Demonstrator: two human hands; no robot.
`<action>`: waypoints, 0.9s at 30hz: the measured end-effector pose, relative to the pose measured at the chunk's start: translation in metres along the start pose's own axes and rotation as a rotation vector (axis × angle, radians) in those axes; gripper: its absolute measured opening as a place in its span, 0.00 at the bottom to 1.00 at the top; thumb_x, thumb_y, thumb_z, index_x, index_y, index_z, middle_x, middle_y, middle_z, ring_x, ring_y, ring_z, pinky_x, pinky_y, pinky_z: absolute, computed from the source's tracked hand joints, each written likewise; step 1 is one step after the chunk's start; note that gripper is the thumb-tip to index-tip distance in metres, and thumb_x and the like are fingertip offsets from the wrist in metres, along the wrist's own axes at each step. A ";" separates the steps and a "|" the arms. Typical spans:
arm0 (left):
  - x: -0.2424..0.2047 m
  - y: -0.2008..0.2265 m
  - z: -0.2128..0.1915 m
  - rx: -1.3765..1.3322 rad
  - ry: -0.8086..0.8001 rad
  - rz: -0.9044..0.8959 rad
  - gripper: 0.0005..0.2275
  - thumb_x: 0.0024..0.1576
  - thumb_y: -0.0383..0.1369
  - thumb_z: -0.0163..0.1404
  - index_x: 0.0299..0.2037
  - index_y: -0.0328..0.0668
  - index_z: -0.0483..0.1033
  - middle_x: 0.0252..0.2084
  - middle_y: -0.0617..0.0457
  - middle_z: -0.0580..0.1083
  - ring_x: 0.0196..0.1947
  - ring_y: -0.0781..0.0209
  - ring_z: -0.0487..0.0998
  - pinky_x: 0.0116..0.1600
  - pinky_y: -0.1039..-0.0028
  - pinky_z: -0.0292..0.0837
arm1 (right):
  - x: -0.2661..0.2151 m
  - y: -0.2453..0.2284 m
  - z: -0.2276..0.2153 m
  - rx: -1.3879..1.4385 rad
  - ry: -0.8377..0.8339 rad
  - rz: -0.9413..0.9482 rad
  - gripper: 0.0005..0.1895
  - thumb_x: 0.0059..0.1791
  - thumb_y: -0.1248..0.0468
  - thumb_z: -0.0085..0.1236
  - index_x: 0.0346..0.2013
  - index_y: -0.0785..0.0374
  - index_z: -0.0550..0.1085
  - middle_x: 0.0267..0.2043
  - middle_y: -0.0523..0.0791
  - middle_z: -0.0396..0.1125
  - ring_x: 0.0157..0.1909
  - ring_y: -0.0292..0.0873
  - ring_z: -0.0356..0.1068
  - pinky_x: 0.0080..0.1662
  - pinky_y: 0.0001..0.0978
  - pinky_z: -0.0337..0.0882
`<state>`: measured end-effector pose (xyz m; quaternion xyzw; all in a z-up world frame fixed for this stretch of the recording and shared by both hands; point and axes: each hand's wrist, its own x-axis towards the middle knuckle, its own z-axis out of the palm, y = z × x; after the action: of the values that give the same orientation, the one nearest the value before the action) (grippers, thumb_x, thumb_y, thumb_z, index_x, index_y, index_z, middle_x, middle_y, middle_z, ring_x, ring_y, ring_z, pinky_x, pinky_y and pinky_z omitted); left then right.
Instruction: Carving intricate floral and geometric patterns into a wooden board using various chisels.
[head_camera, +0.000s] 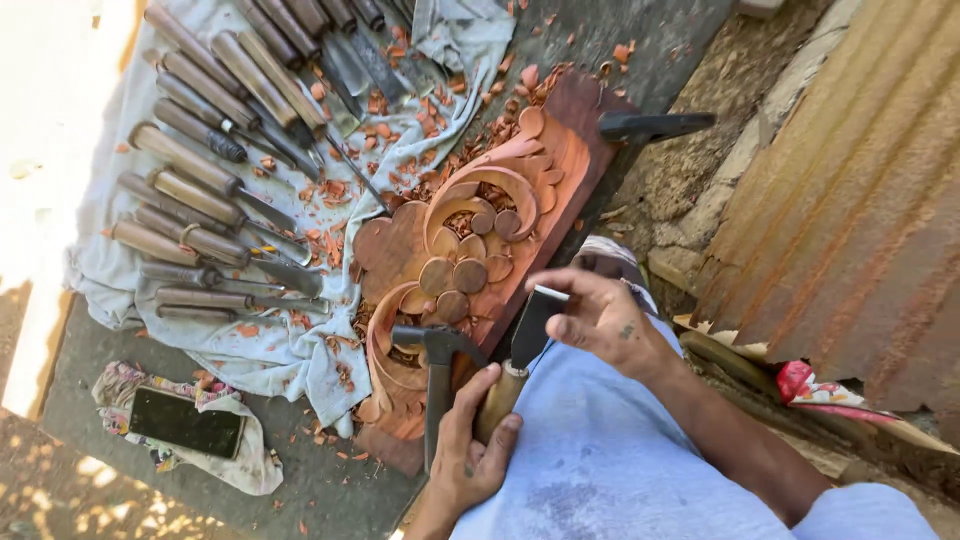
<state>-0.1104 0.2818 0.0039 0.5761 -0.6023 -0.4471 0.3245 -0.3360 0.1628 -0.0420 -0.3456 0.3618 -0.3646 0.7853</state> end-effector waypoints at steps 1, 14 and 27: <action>0.000 0.000 0.003 -0.003 -0.002 0.000 0.25 0.58 0.28 0.56 0.65 0.35 0.64 0.59 0.36 0.74 0.59 0.42 0.78 0.62 0.63 0.70 | -0.004 0.003 0.003 -0.001 0.003 0.001 0.32 0.47 0.50 0.67 0.59 0.68 0.72 0.51 0.42 0.69 0.51 0.32 0.68 0.50 0.28 0.71; 0.022 -0.027 0.017 -0.282 -0.141 -0.091 0.22 0.60 0.25 0.52 0.66 0.37 0.64 0.61 0.42 0.69 0.63 0.51 0.71 0.66 0.64 0.64 | -0.026 -0.040 0.054 -0.701 0.256 -0.310 0.18 0.48 0.61 0.67 0.48 0.70 0.79 0.41 0.44 0.75 0.41 0.35 0.74 0.44 0.25 0.73; 0.051 -0.053 0.030 -0.431 -0.246 -0.119 0.17 0.64 0.29 0.47 0.63 0.36 0.66 0.54 0.48 0.68 0.52 0.57 0.71 0.58 0.70 0.68 | -0.009 -0.055 0.051 -0.616 0.107 -0.256 0.26 0.40 0.57 0.74 0.49 0.63 0.80 0.43 0.43 0.73 0.41 0.34 0.74 0.44 0.26 0.76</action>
<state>-0.1223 0.2394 -0.0623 0.4694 -0.4928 -0.6504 0.3373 -0.3158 0.1575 0.0308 -0.5898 0.4492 -0.3513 0.5718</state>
